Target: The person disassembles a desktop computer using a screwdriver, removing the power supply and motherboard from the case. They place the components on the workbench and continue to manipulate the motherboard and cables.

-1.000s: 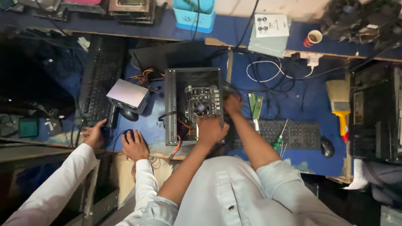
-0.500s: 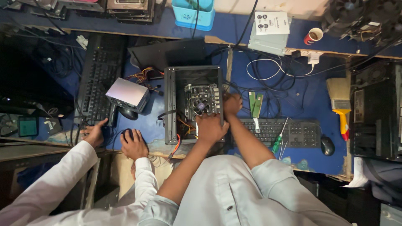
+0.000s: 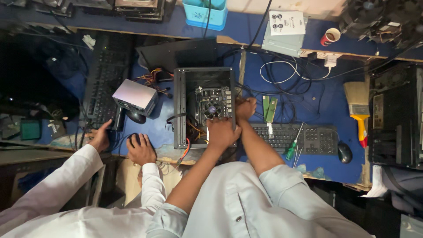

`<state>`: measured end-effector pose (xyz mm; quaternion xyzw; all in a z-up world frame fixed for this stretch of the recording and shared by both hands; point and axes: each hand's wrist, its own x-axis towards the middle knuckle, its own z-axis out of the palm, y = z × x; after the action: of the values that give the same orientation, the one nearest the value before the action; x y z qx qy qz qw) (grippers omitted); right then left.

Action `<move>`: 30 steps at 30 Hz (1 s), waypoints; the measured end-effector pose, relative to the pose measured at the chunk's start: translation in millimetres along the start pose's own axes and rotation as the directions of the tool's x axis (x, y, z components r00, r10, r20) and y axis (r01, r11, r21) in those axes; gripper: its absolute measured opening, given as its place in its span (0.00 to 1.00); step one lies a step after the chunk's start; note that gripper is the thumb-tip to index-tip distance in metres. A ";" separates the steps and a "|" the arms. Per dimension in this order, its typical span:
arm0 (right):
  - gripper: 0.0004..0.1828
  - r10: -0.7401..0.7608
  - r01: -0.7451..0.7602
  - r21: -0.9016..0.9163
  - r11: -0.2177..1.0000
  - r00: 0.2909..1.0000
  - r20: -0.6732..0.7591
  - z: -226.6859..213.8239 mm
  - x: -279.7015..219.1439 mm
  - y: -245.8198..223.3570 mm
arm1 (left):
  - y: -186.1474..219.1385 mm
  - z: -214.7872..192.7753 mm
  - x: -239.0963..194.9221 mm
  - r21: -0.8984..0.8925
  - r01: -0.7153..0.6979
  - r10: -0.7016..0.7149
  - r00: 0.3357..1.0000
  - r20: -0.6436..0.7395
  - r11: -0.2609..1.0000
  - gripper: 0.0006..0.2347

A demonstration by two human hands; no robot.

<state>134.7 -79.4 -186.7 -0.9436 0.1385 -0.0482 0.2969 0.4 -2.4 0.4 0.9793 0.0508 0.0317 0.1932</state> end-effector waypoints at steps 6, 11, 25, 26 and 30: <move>0.20 -0.154 0.164 -0.054 0.985 0.977 0.149 -6.1 5.2 12.2 | 0.6 1.4 1.0 -0.006 -0.006 0.006 1.000 0.012 1.000 0.19; 0.18 -0.190 0.205 -0.053 0.977 0.958 0.215 4.4 6.7 18.7 | -0.4 4.2 1.9 0.022 -0.015 0.015 1.000 0.005 1.000 0.18; 0.23 -0.092 0.166 0.371 0.913 0.974 -0.209 -17.2 -1.6 6.7 | 7.5 10.4 8.0 0.089 -0.048 0.045 0.999 0.030 0.995 0.17; 0.27 -0.131 0.229 0.427 0.875 0.960 -0.247 -26.5 -1.7 7.6 | 7.7 9.2 6.7 0.085 -0.040 0.038 0.999 0.026 0.996 0.17; 0.27 -0.211 0.309 0.517 0.798 0.948 -0.240 -51.5 -14.1 12.1 | 3.6 7.7 4.5 0.094 -0.045 0.040 0.998 0.052 0.995 0.17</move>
<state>109.5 -113.0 -151.6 -0.8210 0.0125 -0.2067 0.5320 5.8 -8.1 -5.1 0.9888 0.0265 0.0090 0.1469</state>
